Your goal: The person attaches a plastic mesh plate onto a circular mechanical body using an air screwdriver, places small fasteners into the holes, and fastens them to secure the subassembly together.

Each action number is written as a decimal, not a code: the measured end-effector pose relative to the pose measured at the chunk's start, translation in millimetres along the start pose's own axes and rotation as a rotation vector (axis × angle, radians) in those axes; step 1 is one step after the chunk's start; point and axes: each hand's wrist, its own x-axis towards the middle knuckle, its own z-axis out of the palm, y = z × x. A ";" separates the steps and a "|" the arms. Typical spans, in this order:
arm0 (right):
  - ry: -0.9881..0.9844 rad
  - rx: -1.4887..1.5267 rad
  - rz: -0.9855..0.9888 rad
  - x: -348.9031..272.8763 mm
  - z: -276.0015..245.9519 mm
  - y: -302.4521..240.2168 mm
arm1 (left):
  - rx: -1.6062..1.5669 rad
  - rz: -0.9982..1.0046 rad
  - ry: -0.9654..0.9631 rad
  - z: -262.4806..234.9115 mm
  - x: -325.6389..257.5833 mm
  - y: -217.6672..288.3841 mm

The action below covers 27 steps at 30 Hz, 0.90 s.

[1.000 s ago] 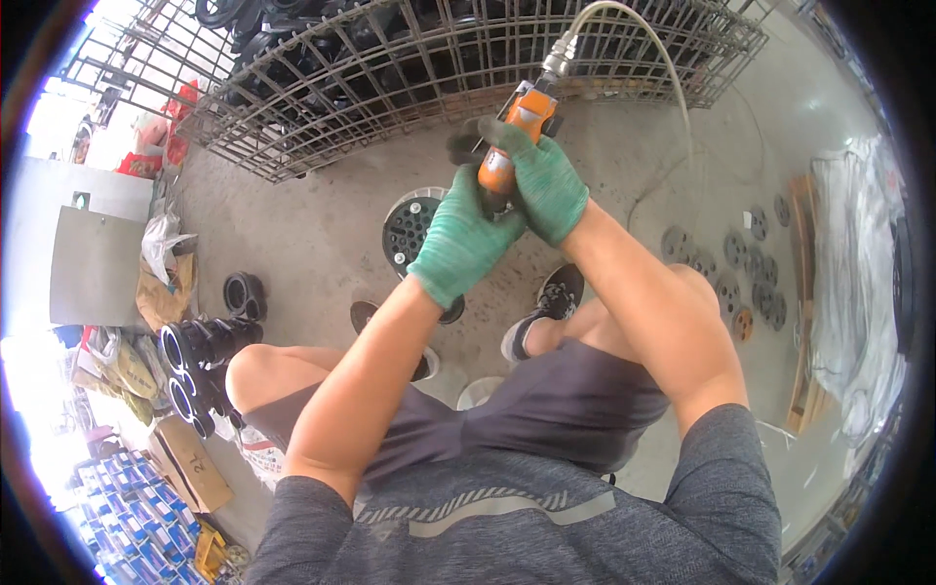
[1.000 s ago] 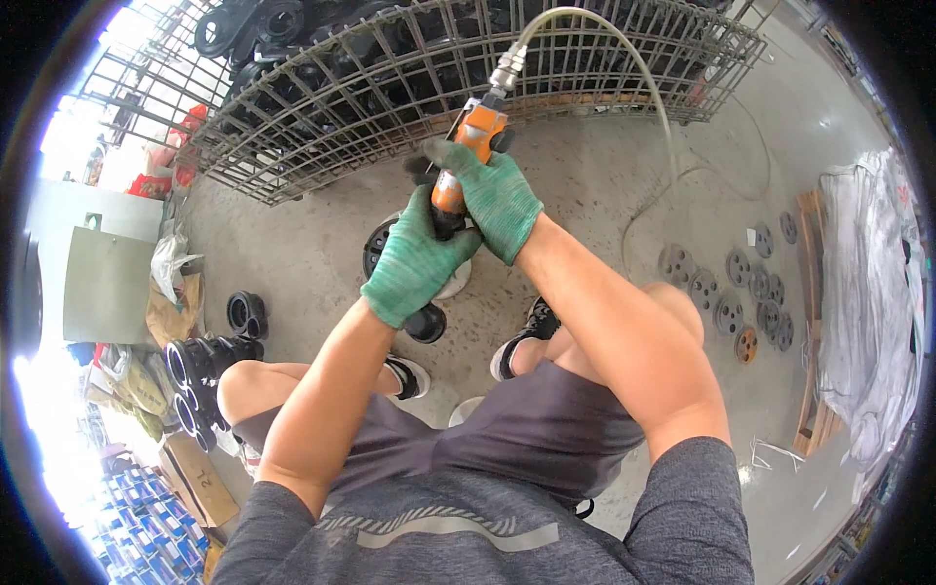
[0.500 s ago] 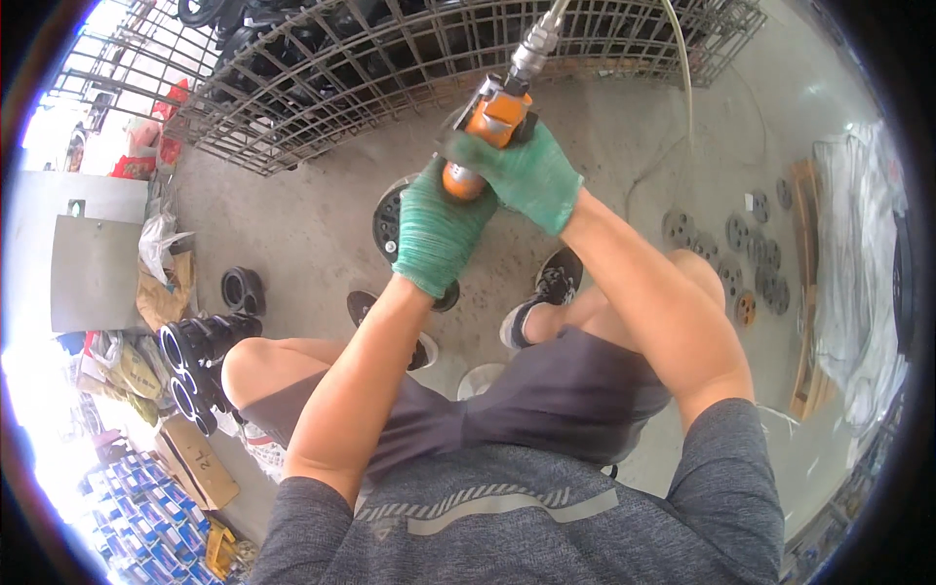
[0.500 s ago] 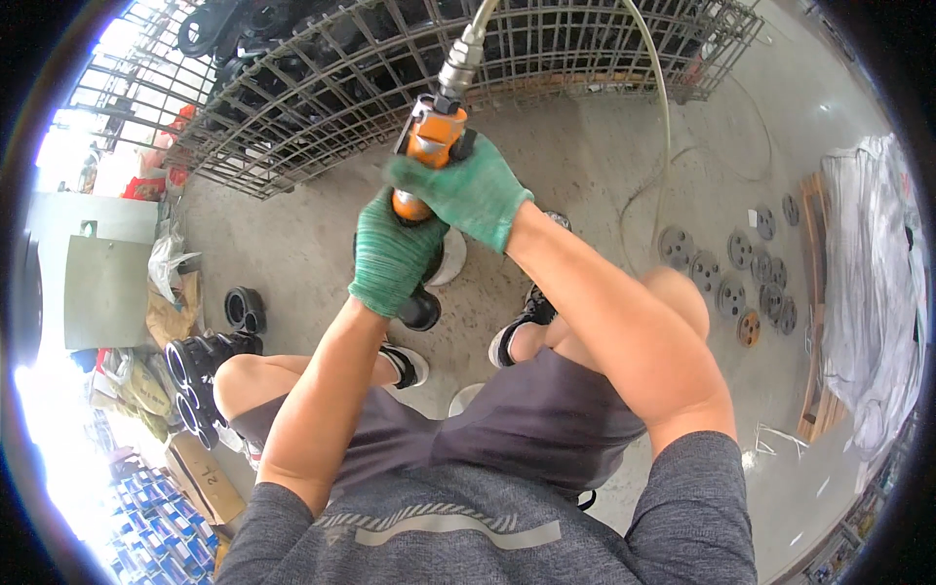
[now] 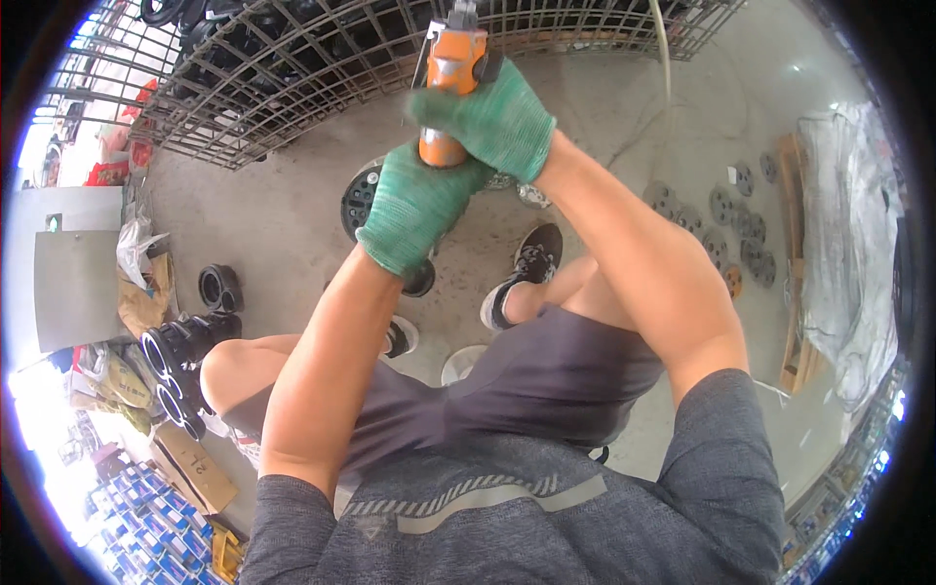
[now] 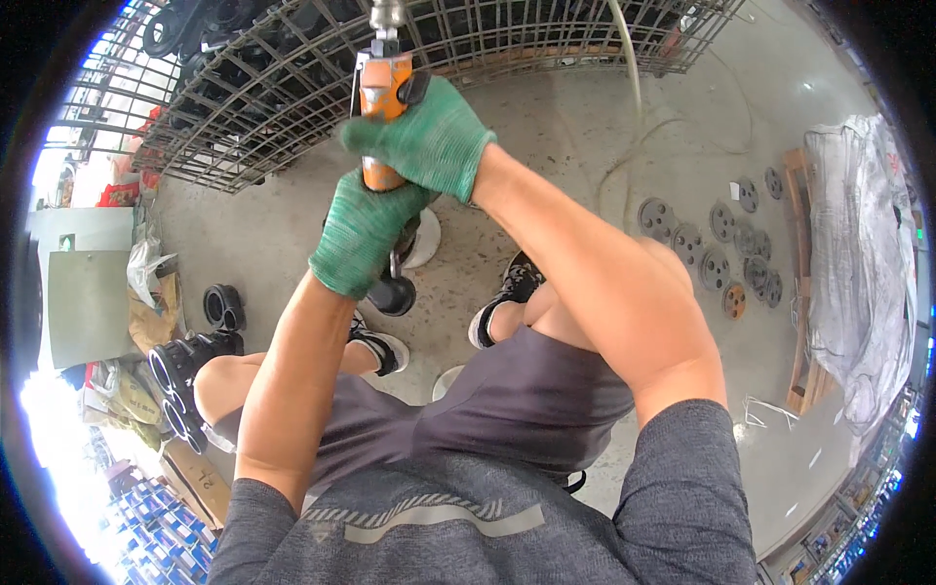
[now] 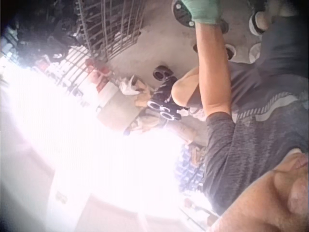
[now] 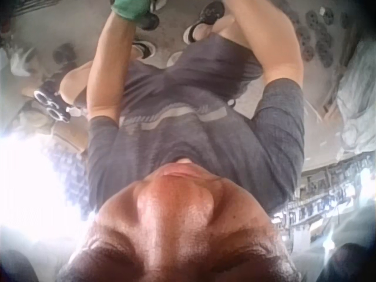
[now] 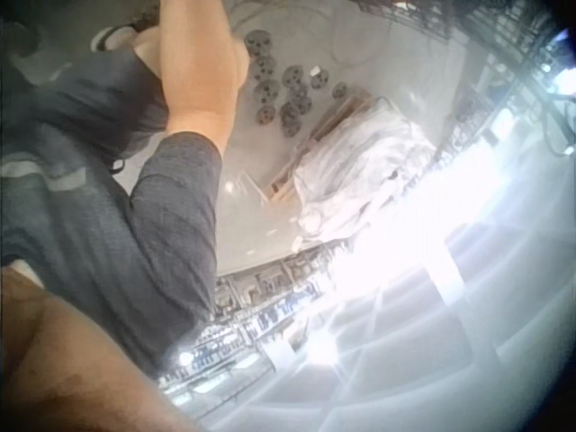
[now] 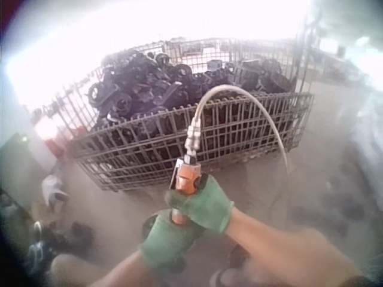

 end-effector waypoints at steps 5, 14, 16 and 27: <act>-0.128 -0.297 -0.236 33.9 -80.9 -35.4 | 0.167 0.529 -0.065 -30.3 10.9 10.2; 0.030 -0.929 0.583 -32.1 -277.0 -14.5 | 0.672 0.308 0.330 -123.9 -11.6 -108.0; 0.103 -0.713 0.744 -93.6 -302.4 59.4 | 0.767 0.244 0.264 -107.1 -11.1 -124.5; 0.221 -0.600 1.445 -359.1 -235.3 257.1 | 1.273 0.065 0.153 -56.0 27.7 -98.1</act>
